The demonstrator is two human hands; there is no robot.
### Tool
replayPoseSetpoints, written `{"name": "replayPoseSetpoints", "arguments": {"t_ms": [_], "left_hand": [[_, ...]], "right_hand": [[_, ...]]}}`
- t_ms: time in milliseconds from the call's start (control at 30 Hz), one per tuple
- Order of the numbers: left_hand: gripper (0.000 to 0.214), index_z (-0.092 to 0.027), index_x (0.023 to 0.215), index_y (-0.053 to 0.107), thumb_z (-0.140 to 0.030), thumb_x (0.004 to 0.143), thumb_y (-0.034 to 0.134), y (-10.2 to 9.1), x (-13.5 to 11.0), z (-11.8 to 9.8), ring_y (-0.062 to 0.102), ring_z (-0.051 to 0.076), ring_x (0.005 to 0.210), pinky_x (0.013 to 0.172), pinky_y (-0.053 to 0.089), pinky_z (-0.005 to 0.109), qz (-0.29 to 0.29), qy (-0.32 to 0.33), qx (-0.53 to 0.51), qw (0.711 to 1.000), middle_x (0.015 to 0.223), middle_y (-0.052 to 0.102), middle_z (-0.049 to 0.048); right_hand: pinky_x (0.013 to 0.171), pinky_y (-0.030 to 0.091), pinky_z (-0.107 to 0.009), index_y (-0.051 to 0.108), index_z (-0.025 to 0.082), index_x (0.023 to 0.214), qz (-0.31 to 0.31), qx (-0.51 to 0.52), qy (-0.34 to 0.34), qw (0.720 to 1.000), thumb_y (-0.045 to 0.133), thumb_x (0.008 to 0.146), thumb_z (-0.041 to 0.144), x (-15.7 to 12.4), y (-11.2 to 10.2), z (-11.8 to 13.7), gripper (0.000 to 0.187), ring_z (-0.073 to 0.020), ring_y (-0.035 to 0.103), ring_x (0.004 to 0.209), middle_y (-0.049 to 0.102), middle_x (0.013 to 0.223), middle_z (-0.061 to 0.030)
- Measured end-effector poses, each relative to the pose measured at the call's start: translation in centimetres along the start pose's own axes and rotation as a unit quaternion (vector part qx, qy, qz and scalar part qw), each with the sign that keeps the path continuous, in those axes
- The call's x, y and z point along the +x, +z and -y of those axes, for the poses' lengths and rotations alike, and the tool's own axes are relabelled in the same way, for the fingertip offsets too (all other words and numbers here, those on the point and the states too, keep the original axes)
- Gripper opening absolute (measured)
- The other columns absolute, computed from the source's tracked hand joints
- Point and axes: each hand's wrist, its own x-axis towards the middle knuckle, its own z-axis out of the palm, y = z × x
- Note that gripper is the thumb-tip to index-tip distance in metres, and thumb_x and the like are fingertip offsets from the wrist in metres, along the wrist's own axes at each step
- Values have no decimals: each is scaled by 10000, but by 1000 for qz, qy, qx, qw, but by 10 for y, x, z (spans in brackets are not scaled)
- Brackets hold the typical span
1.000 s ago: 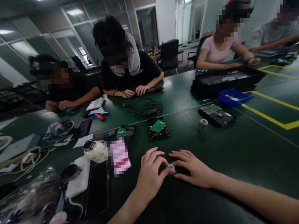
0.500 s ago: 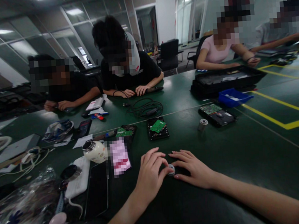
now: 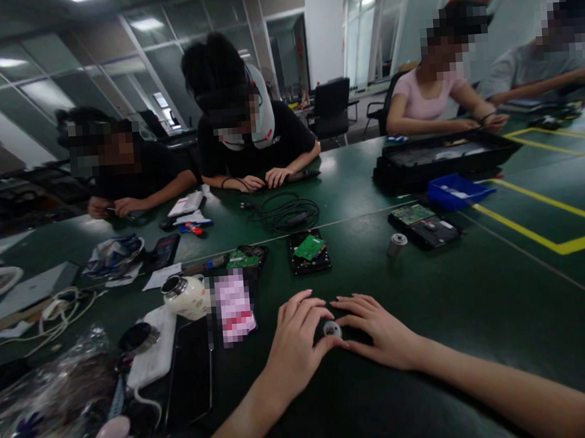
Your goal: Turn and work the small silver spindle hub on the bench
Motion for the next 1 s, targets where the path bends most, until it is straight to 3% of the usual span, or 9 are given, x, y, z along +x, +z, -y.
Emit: {"name": "replayPoseSetpoints", "arguments": {"t_ms": [233,400,533,700,833,1000], "left_hand": [[108,-231,912,630,-211,844,711,2,-1,-1,454,285,1245,992,378,453,-6,0,-6,1000,1143,641,27],[87,-223,905,621,-200,861,693,-2,0,-1,511,274,1180,965,378,437,-61,21,-19,998,1046,682,25],[95,-227,900,639,-195,845,709,-3,3,6,516,275,1158,956,376,442,-106,-19,0,994,999,693,25],[83,-237,844,685,-198,804,747,13,7,30,501,280,1157,941,388,450,-58,-97,17,993,981,693,9],[98,-235,832,703,-234,769,778,25,7,46,510,293,1125,907,403,463,-44,-114,23,992,1001,683,18],[210,-241,921,698,-267,741,804,25,6,50,476,297,1166,928,388,464,-40,-119,29,992,1074,660,27]], "right_hand": [[1122,268,-517,587,307,1229,4,-1,1,1000,562,912,453,0,-1,1,350,-262,389,1363,481,1444,-50],[1119,269,-524,596,295,1226,6,3,2,1000,563,913,448,1,-3,1,350,-271,396,1358,484,1441,-64],[1121,269,-524,598,293,1224,11,1,6,1000,554,918,458,1,-5,3,351,-269,393,1361,482,1442,-66],[1123,265,-525,605,288,1220,9,3,7,1000,553,918,465,1,-4,3,354,-274,396,1359,485,1440,-69],[1122,266,-533,603,286,1224,12,3,7,1000,557,917,460,1,-4,2,356,-278,394,1360,475,1450,-70],[1122,264,-539,609,279,1217,13,5,7,1000,547,921,469,1,-5,3,357,-279,388,1364,485,1440,-76]]}}
